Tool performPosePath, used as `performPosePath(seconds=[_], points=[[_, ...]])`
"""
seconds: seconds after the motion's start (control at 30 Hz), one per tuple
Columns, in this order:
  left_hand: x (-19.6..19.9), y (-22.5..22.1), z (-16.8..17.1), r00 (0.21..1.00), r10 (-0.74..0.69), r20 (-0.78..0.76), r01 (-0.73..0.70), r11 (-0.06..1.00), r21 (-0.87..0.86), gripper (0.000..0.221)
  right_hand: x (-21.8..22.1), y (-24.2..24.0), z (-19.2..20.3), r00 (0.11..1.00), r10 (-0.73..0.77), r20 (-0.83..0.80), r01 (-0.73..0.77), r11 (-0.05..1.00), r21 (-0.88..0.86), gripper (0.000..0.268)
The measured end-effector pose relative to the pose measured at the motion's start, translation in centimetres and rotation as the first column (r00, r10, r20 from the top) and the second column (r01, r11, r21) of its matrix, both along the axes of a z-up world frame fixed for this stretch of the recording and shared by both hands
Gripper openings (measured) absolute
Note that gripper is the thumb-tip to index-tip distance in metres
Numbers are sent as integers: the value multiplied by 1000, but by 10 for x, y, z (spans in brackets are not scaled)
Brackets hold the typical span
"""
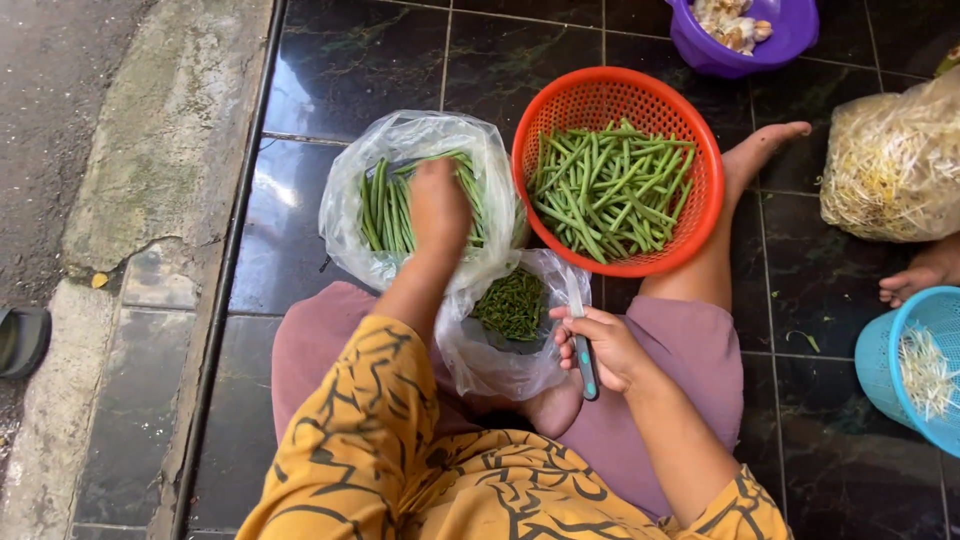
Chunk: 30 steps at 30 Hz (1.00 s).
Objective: A person sitting on the floor is trimming and cutting green beans into small pieces using a small knife.
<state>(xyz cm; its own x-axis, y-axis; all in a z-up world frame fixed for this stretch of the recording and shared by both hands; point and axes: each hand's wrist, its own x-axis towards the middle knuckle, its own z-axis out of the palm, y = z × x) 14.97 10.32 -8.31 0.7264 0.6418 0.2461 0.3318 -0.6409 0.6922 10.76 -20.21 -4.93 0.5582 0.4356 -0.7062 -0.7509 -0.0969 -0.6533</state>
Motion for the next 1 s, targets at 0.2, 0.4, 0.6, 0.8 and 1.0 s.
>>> performPosePath(seconds=[0.2,0.4,0.6,0.8,1.0], points=[[-7,107,-119,920,240,-309,-149,945,290,16,9,5,-19,998,-31,-49,33,999,39,36],[-3,113,-109,921,259,-292,-134,913,386,19,-1,11,-23,998,-9,-56,12,999,49,37],[-41,61,-36,964,64,-259,-43,995,85,8,-7,19,7,979,39,201,-47,998,37,48],[-112,-18,65,880,-332,339,265,937,228,28,-19,38,35,678,5,735,-135,984,118,50],[-151,-70,80,842,-358,405,418,906,-69,29,-29,41,35,597,172,784,-305,952,24,48]])
